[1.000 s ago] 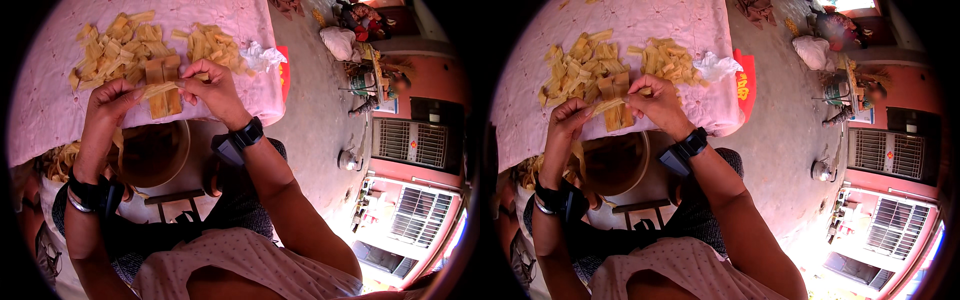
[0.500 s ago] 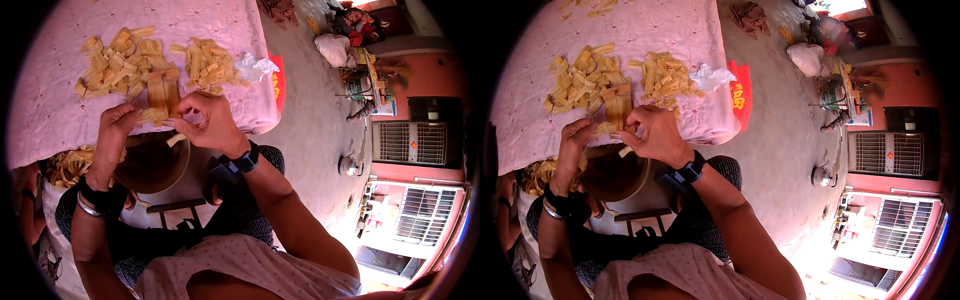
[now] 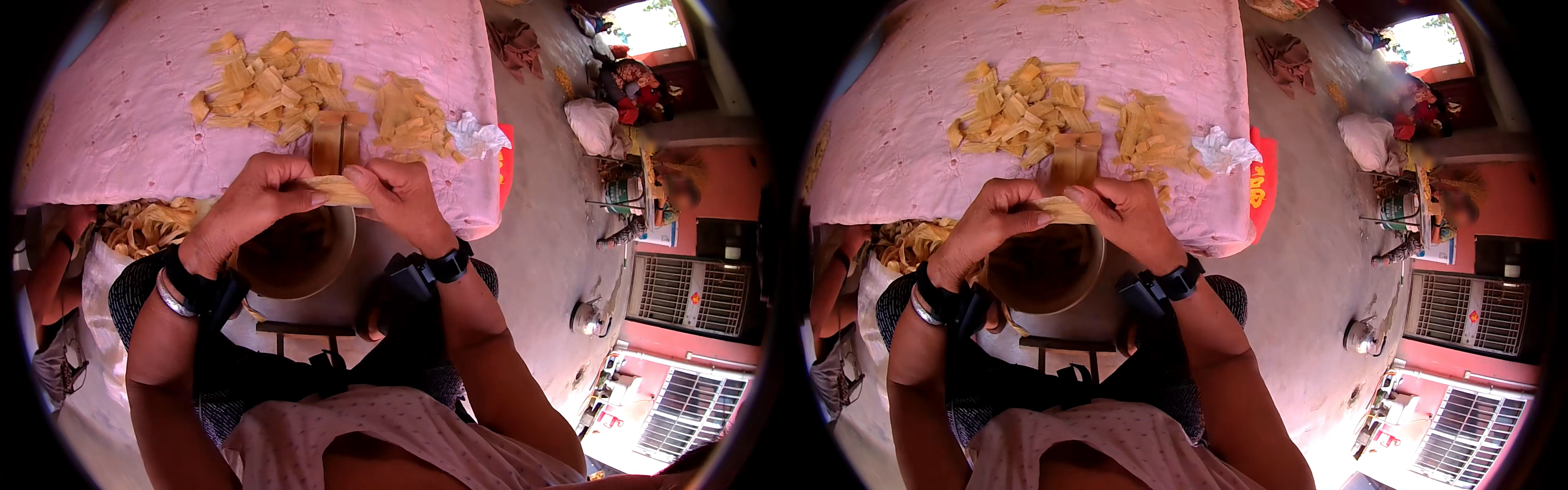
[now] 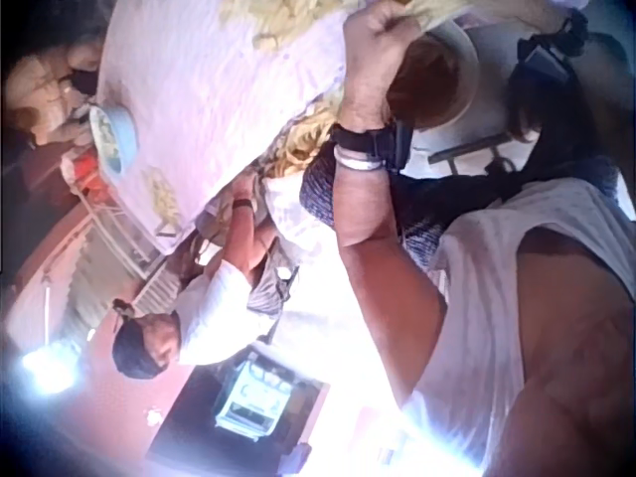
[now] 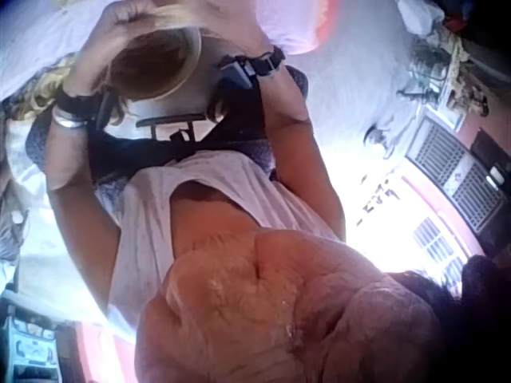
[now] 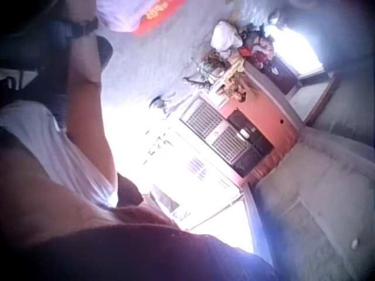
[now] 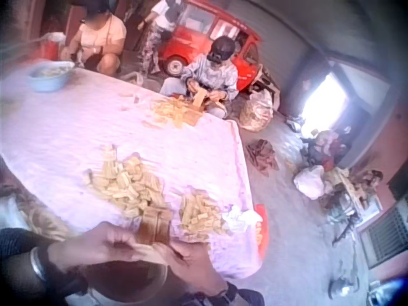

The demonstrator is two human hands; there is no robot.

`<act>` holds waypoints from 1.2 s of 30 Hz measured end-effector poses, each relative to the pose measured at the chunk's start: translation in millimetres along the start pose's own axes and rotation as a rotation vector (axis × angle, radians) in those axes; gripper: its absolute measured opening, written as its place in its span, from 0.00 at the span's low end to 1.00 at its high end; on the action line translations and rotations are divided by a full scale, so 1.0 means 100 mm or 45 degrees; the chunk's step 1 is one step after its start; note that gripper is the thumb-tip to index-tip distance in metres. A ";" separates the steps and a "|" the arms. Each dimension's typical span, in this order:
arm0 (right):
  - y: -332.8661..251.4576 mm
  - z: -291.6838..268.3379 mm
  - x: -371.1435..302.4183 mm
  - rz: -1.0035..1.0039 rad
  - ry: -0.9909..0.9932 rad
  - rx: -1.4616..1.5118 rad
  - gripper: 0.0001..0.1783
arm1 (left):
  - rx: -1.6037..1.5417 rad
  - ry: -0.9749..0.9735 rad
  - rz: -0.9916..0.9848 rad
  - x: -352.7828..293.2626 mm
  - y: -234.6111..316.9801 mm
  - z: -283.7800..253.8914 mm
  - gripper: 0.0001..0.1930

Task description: The person picks up thin strips of material from a bucket and folds them around a central piece on a wooden block by hand, repeating the process with multiple strips.

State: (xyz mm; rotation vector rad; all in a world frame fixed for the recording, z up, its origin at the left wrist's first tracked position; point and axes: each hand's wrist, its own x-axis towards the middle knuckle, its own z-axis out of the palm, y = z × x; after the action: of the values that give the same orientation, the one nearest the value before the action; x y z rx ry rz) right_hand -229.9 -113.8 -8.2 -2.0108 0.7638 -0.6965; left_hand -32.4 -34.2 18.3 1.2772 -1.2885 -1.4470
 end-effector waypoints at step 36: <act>-0.06 0.18 0.00 0.392 -0.077 0.728 0.04 | -0.775 0.131 -0.160 0.05 -0.29 0.20 0.06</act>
State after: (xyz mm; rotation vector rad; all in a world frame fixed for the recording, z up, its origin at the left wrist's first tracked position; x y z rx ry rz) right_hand -215.6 -102.0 -11.9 -1.3570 0.7184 -0.5867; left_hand -51.0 -31.2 -12.0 1.0083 -0.6267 -1.6662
